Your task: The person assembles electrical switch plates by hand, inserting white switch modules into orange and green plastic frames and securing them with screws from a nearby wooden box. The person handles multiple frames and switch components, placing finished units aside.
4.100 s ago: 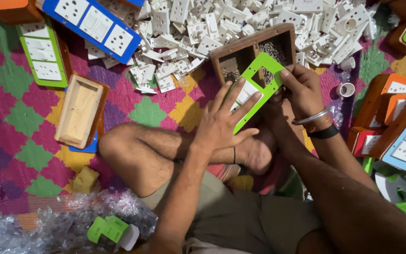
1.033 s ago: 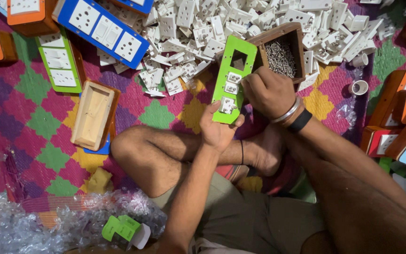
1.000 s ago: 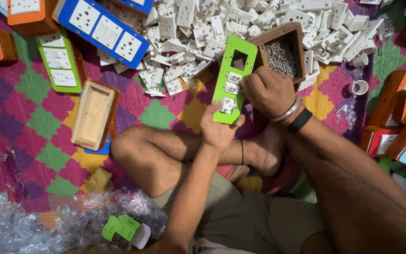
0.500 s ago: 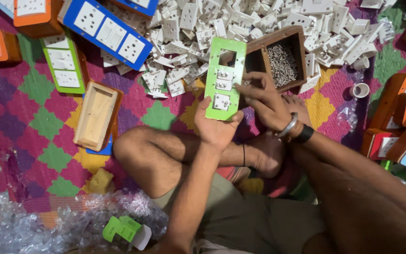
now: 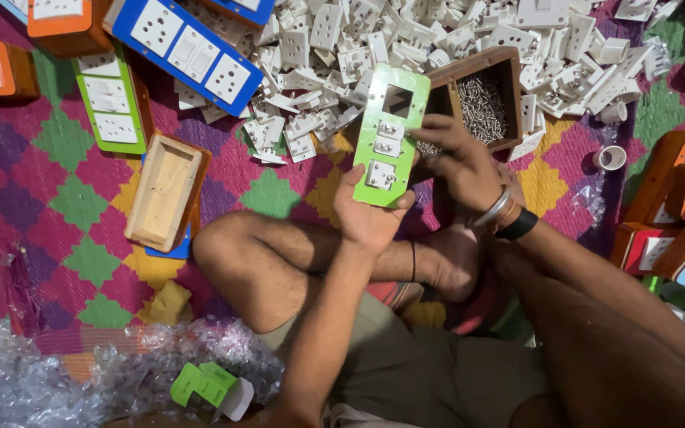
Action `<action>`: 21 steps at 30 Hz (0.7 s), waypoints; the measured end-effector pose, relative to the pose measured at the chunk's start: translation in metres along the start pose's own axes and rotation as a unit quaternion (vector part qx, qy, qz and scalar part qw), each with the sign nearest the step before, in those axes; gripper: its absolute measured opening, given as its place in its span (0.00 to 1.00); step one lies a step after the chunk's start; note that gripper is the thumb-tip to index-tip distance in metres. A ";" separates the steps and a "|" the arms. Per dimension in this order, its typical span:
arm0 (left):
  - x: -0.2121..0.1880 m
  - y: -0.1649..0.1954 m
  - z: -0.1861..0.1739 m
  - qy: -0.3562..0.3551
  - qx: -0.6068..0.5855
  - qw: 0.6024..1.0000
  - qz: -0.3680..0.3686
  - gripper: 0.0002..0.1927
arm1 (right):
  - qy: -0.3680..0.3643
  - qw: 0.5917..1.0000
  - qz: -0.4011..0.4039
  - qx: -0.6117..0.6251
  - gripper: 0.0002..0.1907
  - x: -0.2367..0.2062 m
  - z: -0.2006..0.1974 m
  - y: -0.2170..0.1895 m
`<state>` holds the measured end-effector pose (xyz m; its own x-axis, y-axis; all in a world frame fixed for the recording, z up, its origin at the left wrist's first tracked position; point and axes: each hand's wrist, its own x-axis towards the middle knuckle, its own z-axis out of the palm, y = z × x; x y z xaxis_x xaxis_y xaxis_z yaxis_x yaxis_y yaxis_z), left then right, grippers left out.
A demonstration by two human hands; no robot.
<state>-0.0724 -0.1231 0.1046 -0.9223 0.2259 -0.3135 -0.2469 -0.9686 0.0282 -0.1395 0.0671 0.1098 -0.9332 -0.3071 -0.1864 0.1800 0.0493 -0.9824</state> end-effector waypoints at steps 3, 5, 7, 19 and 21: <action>0.000 0.003 0.003 0.025 0.043 0.999 0.005 0.29 | 0.070 0.993 0.028 -0.093 0.12 0.001 -0.001 -0.002; 0.000 0.004 0.005 0.025 0.068 0.997 0.019 0.29 | 0.063 0.952 -0.046 -0.296 0.06 0.001 -0.001 -0.003; 0.000 0.004 0.005 0.021 0.085 0.996 0.029 0.29 | -0.009 0.846 -0.145 -0.513 0.07 0.003 0.001 -0.003; -0.001 0.003 -0.002 0.047 0.132 0.989 0.042 0.26 | -0.028 0.822 -0.080 -0.564 0.12 0.016 0.013 0.010; -0.002 0.002 -0.003 0.052 0.135 0.989 0.037 0.26 | -0.037 0.814 -0.097 -0.571 0.10 0.016 0.012 0.012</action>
<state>-0.0707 -0.1256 0.1026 -0.9089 0.1293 -0.3965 -0.2626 -0.9160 0.3032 -0.1485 0.0515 0.0953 -0.8813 -0.4678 -0.0672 -0.4136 0.8323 -0.3690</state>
